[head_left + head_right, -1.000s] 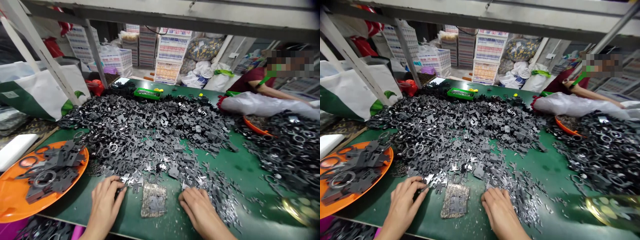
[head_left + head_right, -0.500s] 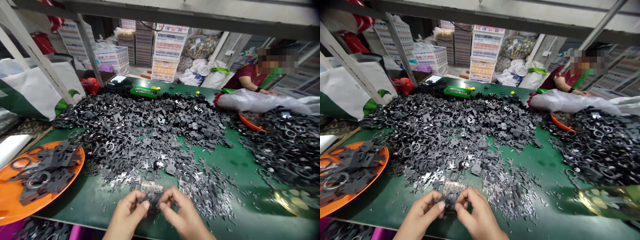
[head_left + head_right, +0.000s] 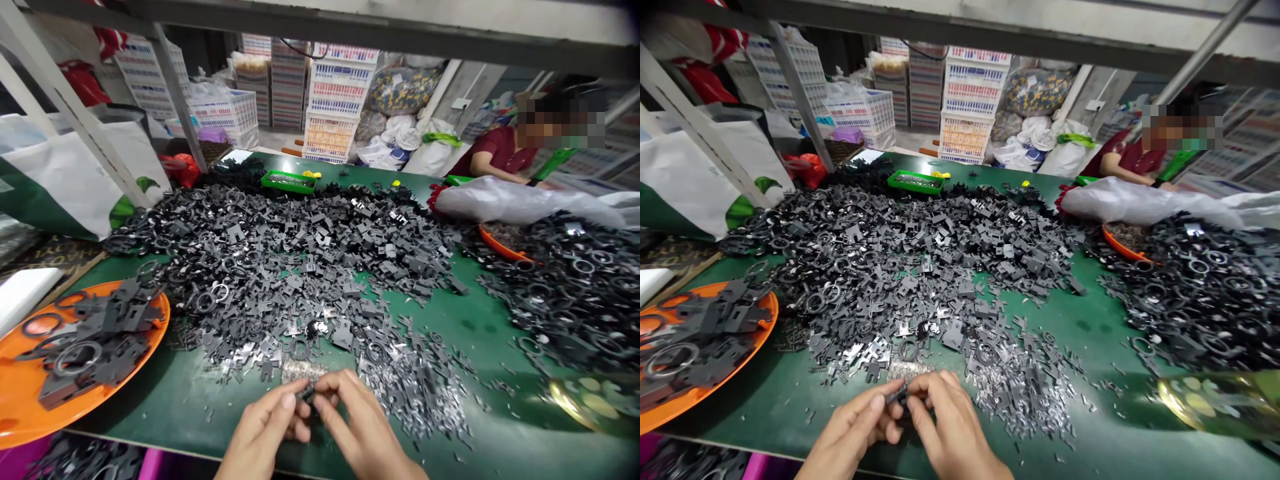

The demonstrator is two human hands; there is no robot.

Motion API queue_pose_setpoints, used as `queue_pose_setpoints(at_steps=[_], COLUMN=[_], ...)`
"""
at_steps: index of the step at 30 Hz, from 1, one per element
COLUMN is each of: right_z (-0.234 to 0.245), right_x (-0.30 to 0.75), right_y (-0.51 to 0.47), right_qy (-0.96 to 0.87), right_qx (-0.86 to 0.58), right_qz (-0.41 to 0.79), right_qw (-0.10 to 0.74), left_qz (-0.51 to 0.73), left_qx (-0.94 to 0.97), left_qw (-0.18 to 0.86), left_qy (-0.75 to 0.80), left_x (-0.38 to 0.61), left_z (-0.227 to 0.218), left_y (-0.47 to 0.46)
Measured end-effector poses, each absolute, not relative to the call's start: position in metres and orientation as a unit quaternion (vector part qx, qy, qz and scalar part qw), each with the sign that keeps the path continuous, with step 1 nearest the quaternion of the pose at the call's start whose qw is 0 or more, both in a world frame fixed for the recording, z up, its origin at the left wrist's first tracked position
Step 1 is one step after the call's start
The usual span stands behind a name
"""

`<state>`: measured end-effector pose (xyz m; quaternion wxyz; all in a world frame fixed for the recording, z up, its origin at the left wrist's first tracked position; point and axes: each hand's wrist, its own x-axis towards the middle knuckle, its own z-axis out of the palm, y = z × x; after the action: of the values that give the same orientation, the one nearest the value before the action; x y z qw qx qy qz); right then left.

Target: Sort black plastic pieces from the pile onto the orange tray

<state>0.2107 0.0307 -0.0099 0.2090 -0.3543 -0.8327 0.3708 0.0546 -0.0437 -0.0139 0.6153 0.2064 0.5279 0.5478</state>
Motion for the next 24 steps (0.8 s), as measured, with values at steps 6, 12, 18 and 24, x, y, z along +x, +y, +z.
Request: queue_pose_setpoints(at_steps=[6,12,18,24], right_z=[-0.016,-0.021,-0.022,-0.018], right_x=[0.212,0.207,0.206,0.207], right_y=[0.028,0.024,0.023,0.023], right_qy=[-0.762,-0.738,-0.719,-0.808], right_qx=[-0.399,-0.419,-0.404,-0.386], right_qz=[0.439,0.467,0.503,0.362], right_qw=[0.26,0.249,0.257,0.259], left_qz=[0.556,0.563,0.533,0.472], left_qx=[0.269,0.348,0.375,0.449], left_qw=[0.541,0.474,0.469,0.494], left_qy=[0.571,0.58,0.596,0.576], left_x=[0.049,0.06,0.057,0.049], left_z=[-0.022,-0.025,-0.031,-0.028], left_y=[-0.04,-0.045,-0.048,-0.045])
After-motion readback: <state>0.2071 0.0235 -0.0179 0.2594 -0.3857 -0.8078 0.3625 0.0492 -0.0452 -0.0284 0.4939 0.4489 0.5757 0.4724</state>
